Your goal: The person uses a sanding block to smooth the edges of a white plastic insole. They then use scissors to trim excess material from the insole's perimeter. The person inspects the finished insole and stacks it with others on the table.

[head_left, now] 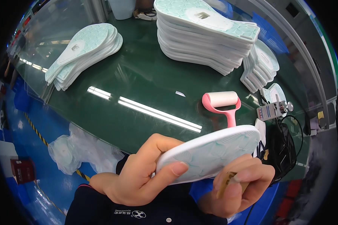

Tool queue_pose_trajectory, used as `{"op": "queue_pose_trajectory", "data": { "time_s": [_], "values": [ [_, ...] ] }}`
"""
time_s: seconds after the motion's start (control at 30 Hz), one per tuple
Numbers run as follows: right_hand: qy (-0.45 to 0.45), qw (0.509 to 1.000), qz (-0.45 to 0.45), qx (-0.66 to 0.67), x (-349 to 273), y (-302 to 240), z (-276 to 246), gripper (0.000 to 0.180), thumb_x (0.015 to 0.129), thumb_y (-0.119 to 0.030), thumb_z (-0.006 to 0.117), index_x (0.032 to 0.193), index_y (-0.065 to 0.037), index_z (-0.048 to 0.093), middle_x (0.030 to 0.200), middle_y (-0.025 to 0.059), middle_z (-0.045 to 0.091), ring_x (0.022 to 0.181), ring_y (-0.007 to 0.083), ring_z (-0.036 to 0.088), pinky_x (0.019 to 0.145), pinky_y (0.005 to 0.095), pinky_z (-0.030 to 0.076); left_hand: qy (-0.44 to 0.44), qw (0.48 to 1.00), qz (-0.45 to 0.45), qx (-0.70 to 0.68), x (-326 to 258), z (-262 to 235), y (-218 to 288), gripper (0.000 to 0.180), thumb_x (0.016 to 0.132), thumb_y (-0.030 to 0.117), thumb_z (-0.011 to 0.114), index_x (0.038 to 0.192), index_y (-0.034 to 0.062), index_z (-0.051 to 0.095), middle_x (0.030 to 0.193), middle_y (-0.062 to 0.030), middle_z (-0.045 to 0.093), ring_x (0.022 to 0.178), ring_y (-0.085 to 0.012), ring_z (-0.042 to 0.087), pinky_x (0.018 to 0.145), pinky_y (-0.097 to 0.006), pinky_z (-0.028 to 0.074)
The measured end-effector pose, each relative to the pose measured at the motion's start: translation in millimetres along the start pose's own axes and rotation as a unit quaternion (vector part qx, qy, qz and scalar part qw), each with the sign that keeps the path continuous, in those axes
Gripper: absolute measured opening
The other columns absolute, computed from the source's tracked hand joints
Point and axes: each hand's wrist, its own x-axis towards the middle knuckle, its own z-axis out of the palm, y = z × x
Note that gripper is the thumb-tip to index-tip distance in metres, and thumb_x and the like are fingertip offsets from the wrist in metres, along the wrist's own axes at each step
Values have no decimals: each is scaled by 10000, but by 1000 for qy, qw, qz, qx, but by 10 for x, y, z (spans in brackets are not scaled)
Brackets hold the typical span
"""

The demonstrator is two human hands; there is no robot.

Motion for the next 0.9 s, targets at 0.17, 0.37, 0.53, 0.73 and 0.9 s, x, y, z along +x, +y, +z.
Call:
{"op": "queue_pose_trajectory", "data": {
  "time_s": [0.17,0.37,0.53,0.73,0.9],
  "values": [
    [-60,997,52,16,-6,-79,82,258,684,-68,609,813,-48,386,531,19,433,476,81,371,483,192,288,-4,999,37,6,-33,-2,-19,238,867,96,493,1048,-47,440,927,-145,593,826,-136,587,713,-257,472],
    [-144,989,31,-16,16,-64,31,257,668,-21,600,812,-52,389,558,23,451,504,82,380,512,184,298,-4,999,50,-12,-60,38,-24,231,860,90,501,1041,-49,461,889,-146,610,783,-161,611,688,-260,482],
    [-190,979,15,-74,74,-118,-36,258,674,-7,598,823,-44,391,593,29,464,521,85,392,536,187,316,3,999,34,12,-62,60,14,234,851,83,515,1044,-44,473,853,-144,622,755,-160,620,669,-257,483],
    [-179,983,7,-47,50,-80,-49,253,675,-9,599,809,-46,388,599,29,468,523,84,389,544,201,320,0,1000,30,6,-73,59,-2,234,849,83,516,1043,-43,478,854,-141,622,753,-163,621,660,-257,482],
    [-15,994,-22,-105,-111,2,46,245,677,-19,601,794,-51,388,584,22,463,522,86,386,543,202,313,-3,999,29,19,-65,68,0,225,849,75,512,1038,-44,482,856,-141,622,758,-168,621,660,-258,480]
  ]
}}
